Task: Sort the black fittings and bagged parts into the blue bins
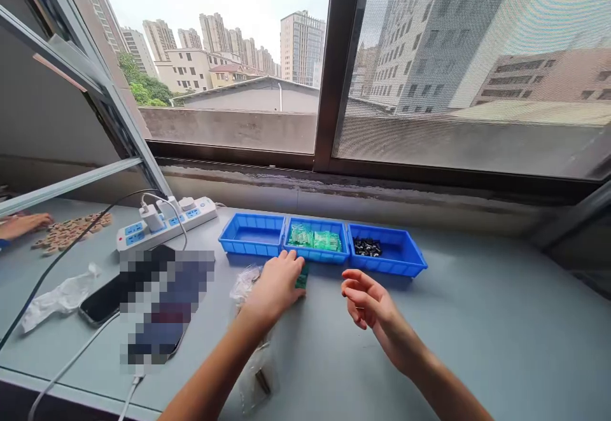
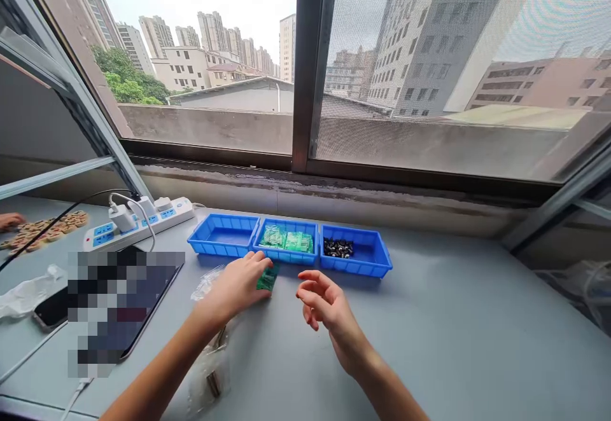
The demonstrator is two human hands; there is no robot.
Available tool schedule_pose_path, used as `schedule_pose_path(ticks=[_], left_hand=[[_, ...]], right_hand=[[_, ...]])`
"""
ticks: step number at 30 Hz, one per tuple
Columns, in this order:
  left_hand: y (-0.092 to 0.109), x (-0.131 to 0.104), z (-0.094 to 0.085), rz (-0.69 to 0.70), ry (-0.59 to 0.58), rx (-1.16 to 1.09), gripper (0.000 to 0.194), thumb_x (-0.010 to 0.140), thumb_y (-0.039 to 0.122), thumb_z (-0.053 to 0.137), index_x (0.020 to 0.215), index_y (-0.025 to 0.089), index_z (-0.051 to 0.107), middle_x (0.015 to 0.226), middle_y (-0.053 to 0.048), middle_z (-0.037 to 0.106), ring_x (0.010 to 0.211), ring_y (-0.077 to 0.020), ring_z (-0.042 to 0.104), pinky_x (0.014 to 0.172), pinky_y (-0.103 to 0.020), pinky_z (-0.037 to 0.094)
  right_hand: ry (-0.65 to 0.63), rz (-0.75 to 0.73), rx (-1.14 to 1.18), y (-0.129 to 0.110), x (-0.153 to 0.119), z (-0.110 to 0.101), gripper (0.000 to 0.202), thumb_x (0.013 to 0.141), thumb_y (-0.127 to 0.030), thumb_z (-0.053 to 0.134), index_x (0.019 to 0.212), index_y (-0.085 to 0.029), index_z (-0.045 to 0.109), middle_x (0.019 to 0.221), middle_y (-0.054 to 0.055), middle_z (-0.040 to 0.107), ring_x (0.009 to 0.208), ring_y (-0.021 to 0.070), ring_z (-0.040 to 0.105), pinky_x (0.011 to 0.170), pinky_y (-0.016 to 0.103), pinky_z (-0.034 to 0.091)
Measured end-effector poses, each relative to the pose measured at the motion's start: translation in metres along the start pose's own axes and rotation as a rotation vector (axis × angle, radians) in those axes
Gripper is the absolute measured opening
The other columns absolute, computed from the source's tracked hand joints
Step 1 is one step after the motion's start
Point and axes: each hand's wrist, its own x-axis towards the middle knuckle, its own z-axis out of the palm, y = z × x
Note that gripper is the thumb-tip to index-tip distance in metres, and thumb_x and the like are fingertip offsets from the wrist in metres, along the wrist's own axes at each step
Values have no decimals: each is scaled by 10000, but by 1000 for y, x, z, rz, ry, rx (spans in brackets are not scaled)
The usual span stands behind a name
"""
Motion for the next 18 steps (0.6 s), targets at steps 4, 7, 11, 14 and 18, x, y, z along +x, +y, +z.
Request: schedule_pose_path(ticks=[4,7,11,14,18], left_hand=[[5,0,5,71,17,-14,283,723,187,613,1005,186,584,1050,-75,587,1005,-250,547,781,-326,444],[7,2,14,157,72,-25,259,703,141,598,958,186,604,989,-73,603,909,-241,575,753,-330,446],[6,7,22,212,181,-83,188,700,143,577,874,178,639,889,-74,626,822,-238,590,707,-326,444],[7,9,24,211,233,-151,162,761,170,542,867,183,664,872,-62,637,804,-216,601,690,-298,439],[8,11,21,208,303,-330,188,845,282,509,854,216,685,832,-27,628,751,-167,592,622,-242,411]], right_hand=[[4,-3,10,0,0,-2,331,577,-383,733,829,-207,610,689,-34,520,431,43,366,419,216,247],[1,-4,1,1,2,-3,317,603,-393,707,851,-219,613,698,-32,523,434,50,370,420,218,241],[34,-27,-23,2,3,-4,343,615,-406,683,894,-219,611,718,-20,532,439,61,376,418,226,256],[85,-60,-31,0,3,-6,365,608,-415,693,897,-208,612,747,-9,534,440,57,381,416,228,278],[136,-141,-76,-1,4,-9,342,621,-411,701,886,-212,618,846,10,566,458,50,400,435,229,323]])
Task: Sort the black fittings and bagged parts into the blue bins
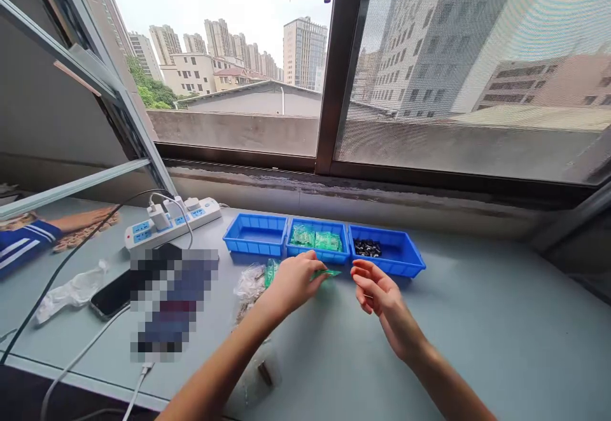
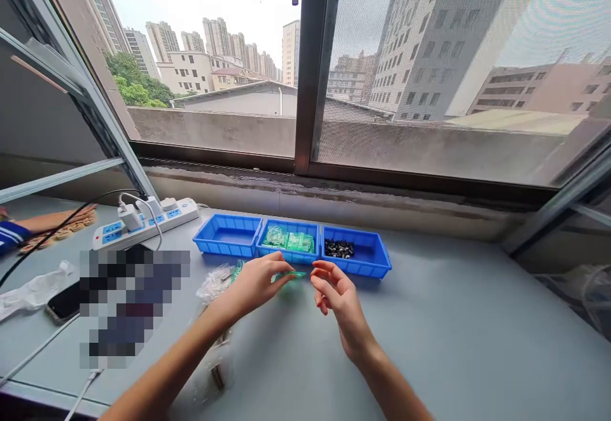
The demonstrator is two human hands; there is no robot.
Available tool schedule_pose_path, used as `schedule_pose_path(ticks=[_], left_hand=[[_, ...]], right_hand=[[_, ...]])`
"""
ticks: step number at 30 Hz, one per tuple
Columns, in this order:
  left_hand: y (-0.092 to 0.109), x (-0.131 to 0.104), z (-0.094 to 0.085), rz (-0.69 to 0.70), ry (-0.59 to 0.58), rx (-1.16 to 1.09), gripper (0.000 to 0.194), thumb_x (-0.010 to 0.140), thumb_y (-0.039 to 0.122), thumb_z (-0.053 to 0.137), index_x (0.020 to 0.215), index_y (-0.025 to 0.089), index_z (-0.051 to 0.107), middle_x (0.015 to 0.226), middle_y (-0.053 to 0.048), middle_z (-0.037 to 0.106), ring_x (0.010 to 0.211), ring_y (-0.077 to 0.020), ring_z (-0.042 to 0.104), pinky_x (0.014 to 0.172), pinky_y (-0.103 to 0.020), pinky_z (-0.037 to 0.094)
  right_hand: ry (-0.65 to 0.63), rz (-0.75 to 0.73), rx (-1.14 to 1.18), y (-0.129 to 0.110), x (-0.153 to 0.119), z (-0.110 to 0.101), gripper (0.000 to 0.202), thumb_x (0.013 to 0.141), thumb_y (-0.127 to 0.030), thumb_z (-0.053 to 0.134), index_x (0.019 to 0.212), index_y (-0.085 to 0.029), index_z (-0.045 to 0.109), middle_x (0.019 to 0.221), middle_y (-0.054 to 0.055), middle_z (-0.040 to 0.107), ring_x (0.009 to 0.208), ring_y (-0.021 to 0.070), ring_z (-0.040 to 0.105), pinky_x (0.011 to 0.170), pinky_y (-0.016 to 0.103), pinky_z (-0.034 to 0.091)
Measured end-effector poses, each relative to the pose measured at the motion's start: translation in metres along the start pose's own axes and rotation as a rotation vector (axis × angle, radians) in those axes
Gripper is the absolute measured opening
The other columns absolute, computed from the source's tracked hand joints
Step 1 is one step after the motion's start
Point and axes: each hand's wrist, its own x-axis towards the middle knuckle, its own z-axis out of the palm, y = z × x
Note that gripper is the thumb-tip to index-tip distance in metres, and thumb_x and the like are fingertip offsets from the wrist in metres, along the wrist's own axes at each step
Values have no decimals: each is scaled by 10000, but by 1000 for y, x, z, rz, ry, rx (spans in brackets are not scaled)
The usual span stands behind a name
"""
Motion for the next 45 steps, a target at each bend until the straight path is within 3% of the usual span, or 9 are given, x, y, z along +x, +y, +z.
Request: schedule_pose_path(ticks=[4,7,11,15,21,26,31,37,45], left_hand=[[2,4,1,-40,115,-203,275,860,338,480,704,188,650,691,-8,590,625,-132,533,543,-225,357],[5,6,2,-80,172,-455,251,843,357,490,726,177,620,630,6,578,566,-115,502,523,-222,359],[7,9,3,-124,149,-838,269,780,442,547,823,177,534,593,25,556,523,-103,505,466,-203,374],[7,11,8,-129,77,-1013,378,726,530,571,837,193,440,617,18,564,568,-124,549,401,-178,354],[6,11,13,-59,108,-866,293,749,457,564,813,189,465,737,2,563,608,-106,533,402,-164,361],[3,9,13,55,197,-654,63,738,222,557,758,169,530,904,-22,525,673,-79,518,473,-161,380],[-1,10,11,116,275,-646,115,762,278,560,742,169,530,966,-36,503,646,-64,503,498,-179,415],[0,8,14,107,321,-682,321,748,472,605,693,158,570,886,-40,519,655,-87,499,492,-194,424],[0,10,16,-4,374,-817,395,742,535,574,635,160,507,661,8,482,583,-92,418,494,-206,338]], right_hand=[[49,-81,-75,4,6,-2,404,601,-430,718,925,-213,614,979,43,593,471,50,423,422,227,335],[85,-115,-118,9,11,-2,512,570,-459,727,1002,-218,594,1052,65,591,484,61,456,388,213,316],[95,-141,-140,12,15,-1,579,572,-473,717,1068,-217,564,1060,75,595,488,67,484,367,198,310],[60,-128,-184,12,17,-1,517,566,-482,718,985,-206,596,967,59,629,488,80,499,367,200,312],[81,-248,-234,11,24,-10,393,552,-507,729,777,-196,642,768,28,654,443,77,427,409,237,319],[152,-541,-397,6,21,-18,242,650,-461,683,621,-222,657,908,61,662,508,113,480,488,284,376],[160,-693,-579,0,12,-17,277,731,-481,603,577,-258,660,963,57,668,575,161,554,498,307,402],[228,-631,-593,11,16,-12,297,733,-477,618,946,-272,638,699,3,667,505,149,539,520,287,420],[74,-434,-416,18,16,-2,460,725,-524,612,1056,-212,545,657,-14,611,488,142,536,475,274,442]])
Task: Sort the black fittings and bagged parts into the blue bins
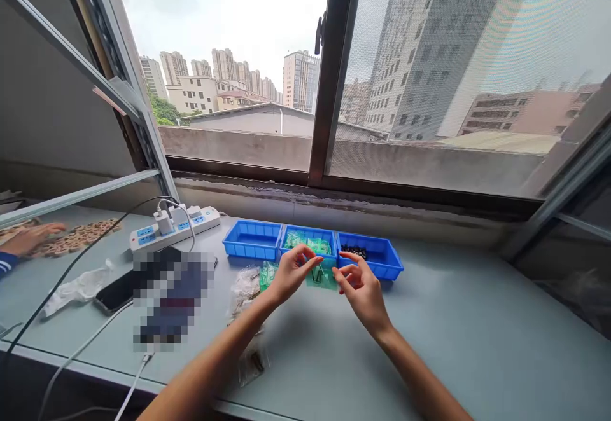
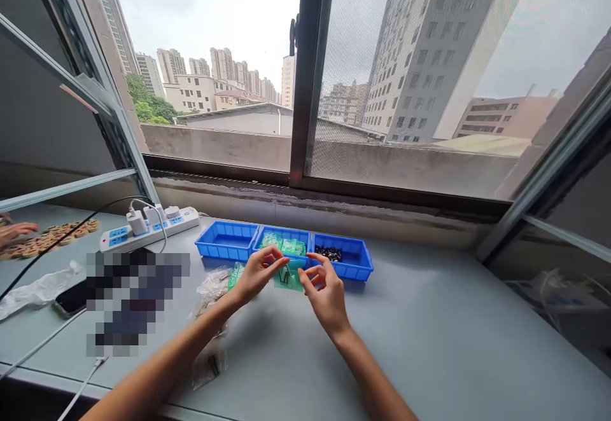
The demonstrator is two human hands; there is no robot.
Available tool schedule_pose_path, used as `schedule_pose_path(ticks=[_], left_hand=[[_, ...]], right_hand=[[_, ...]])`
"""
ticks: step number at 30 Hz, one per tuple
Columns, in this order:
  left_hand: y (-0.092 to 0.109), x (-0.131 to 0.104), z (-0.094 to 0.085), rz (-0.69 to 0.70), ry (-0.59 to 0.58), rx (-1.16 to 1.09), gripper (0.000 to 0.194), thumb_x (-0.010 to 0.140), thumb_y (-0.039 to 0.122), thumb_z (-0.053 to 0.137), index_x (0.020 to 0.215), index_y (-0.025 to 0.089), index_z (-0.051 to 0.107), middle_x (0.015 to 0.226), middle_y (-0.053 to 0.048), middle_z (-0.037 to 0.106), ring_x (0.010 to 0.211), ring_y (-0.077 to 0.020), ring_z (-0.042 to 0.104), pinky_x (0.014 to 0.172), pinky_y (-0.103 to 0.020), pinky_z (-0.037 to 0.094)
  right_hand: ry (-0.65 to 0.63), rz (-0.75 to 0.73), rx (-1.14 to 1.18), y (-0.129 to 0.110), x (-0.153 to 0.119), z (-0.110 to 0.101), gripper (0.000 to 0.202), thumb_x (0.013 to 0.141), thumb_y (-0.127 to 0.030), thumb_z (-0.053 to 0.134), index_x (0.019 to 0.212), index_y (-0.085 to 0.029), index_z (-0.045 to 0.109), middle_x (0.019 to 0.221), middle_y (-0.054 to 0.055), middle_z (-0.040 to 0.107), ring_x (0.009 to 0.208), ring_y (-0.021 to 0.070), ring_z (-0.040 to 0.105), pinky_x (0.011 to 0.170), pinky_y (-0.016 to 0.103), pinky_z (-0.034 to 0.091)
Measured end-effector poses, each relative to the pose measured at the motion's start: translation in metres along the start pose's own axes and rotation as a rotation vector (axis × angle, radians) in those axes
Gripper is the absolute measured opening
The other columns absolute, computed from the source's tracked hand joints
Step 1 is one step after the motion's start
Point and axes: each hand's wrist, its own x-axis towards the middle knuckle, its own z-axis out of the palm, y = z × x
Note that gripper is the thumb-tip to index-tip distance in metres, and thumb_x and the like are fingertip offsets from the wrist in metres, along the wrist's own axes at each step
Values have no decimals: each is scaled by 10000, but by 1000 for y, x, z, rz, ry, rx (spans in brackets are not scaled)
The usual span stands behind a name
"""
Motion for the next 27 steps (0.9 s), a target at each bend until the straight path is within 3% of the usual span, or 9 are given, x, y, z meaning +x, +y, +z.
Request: schedule_pose_path(ticks=[3,9,14,18,23,27], left_hand=[[0,-1,3,-25,26,-55,378,765,529,538,673,168,476,626,31,464,550,-82,387,522,-213,333],[4,-6,11,-23,-21,-20,368,776,527,520,684,173,475,648,23,484,600,-98,420,536,-209,332],[3,-5,8,-30,-30,-47,345,769,512,544,750,174,473,607,51,412,548,-81,374,498,-192,311],[1,-4,7,1,-57,7,308,755,466,581,788,171,500,617,52,426,535,-77,372,482,-184,312],[0,-7,8,137,-34,175,192,830,367,519,817,176,540,597,49,487,506,-78,420,479,-181,351],[1,-7,1,402,23,426,128,874,267,470,824,183,554,642,32,564,521,-78,498,507,-176,407]], right_hand=[[-66,51,34,0,-2,2,493,698,-516,645,1062,-202,541,660,-18,607,472,136,534,459,270,444],[-218,19,-15,0,-7,7,269,727,-445,644,848,-206,618,682,-3,639,439,110,523,443,251,430],[-167,11,9,2,-5,9,328,723,-504,634,842,-198,627,573,-21,602,399,103,504,400,228,415],[-104,-5,109,7,-3,10,425,745,-574,574,909,-184,606,629,9,639,393,104,513,350,215,404],[-28,-161,73,10,-4,9,401,811,-526,523,1009,-190,614,585,-5,625,358,106,515,322,215,416],[19,-483,-75,12,-4,6,205,869,-342,518,992,-248,653,780,20,678,409,86,564,360,201,459]])
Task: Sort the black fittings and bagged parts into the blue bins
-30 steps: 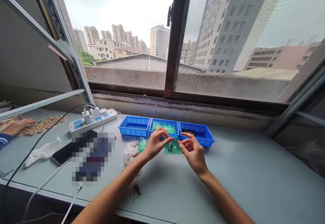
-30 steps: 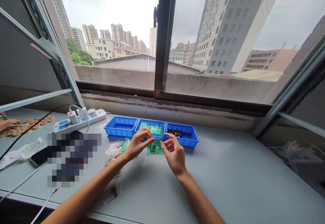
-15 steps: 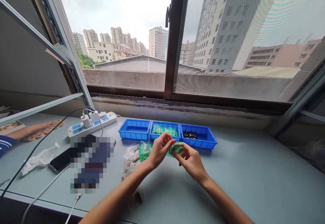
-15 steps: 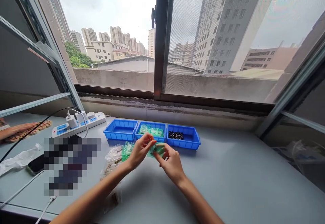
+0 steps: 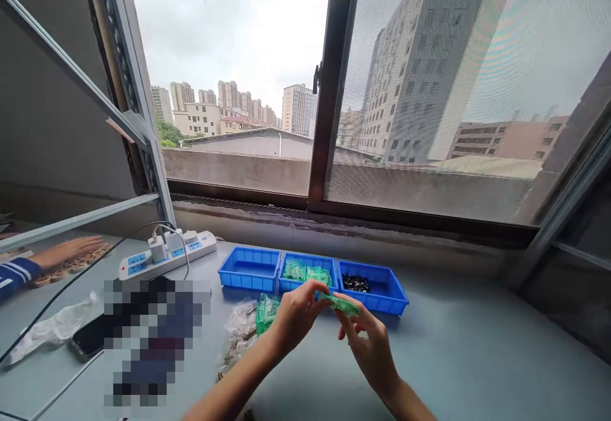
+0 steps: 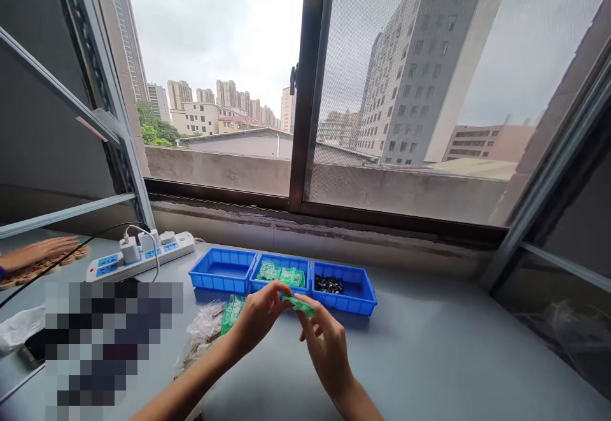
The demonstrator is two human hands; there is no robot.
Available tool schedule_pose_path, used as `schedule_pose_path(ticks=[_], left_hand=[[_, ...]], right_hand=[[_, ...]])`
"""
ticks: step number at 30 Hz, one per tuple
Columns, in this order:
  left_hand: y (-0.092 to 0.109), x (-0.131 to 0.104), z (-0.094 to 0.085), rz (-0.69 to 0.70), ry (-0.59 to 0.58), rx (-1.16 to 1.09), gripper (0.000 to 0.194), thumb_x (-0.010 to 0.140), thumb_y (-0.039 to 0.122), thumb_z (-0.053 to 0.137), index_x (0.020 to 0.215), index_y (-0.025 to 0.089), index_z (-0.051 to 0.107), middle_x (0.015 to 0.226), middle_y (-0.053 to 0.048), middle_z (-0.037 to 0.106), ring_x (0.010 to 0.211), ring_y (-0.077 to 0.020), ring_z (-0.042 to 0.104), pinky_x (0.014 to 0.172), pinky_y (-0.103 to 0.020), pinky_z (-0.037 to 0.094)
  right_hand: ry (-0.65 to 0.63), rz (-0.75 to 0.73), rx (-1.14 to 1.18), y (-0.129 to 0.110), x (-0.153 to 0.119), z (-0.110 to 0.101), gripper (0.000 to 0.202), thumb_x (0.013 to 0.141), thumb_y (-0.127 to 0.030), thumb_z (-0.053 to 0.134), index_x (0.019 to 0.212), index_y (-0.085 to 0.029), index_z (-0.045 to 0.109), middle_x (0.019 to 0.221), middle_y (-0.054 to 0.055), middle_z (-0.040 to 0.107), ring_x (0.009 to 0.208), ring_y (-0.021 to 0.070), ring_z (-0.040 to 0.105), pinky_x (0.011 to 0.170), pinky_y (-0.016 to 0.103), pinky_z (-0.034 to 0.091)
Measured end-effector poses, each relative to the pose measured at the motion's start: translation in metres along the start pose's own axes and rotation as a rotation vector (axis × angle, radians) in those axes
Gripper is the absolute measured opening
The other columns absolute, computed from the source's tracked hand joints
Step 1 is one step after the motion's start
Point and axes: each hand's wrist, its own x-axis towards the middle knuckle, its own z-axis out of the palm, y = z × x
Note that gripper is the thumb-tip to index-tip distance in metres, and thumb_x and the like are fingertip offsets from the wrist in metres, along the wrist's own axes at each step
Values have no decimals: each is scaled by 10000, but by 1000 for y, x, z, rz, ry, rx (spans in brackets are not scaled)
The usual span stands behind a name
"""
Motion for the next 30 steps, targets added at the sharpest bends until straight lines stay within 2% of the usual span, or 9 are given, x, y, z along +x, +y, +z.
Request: schedule_pose_path(ticks=[4,9,12,18,21,22,25,28,30], left_hand=[[-2,3,-11,329,69,156,176,888,132,377,839,171,541,798,-24,622,658,-91,583,582,-169,456],[-2,-1,-10,474,154,317,244,877,77,344,863,184,563,867,-27,603,532,-48,506,513,-153,425],[-6,-5,-6,509,166,379,247,875,91,365,850,203,583,897,-28,587,565,-58,516,511,-163,426],[-14,-4,-11,383,167,358,172,892,205,409,852,189,576,958,-50,573,594,-71,543,531,-181,462],[-16,5,-12,221,253,214,166,879,312,477,818,183,562,914,-41,567,573,-68,535,526,-188,470],[-16,8,-11,168,273,164,174,867,332,502,802,181,556,887,-31,563,546,-60,517,510,-184,463],[-17,17,-5,54,311,54,200,836,355,550,754,174,534,815,-7,546,498,-49,469,475,-179,443],[-20,20,-1,-2,320,31,201,839,314,543,704,169,512,772,2,535,506,-53,472,471,-175,437],[-24,16,-2,14,284,88,185,846,264,521,689,168,515,771,0,541,509,-53,481,469,-169,437]], right_hand=[[117,-275,-85,1,1,-2,244,878,-171,494,993,-299,667,993,38,635,474,61,582,401,190,494],[132,-426,-147,2,6,-7,280,878,-114,466,926,-278,688,935,49,624,445,58,530,406,204,481],[165,-470,-183,5,9,-11,261,874,-120,479,828,-255,697,920,57,622,469,66,546,443,210,486],[94,-352,-138,3,16,-5,221,884,-202,487,815,-260,689,910,45,656,490,80,588,459,205,497],[-1,-109,-60,-1,26,-1,172,869,-309,515,943,-246,658,762,11,660,381,71,526,368,193,450],[-26,-24,-51,-3,31,0,203,854,-348,533,982,-237,644,669,-10,639,368,81,521,369,198,450],[-66,145,-1,-5,47,1,363,813,-462,546,1064,-207,608,647,-10,627,371,101,529,349,211,431],[-111,176,14,-4,55,3,375,788,-499,561,986,-187,627,551,-27,571,396,118,538,351,208,417],[-115,138,-4,2,52,4,323,793,-487,563,899,-191,635,583,-16,588,404,108,533,356,201,413]])
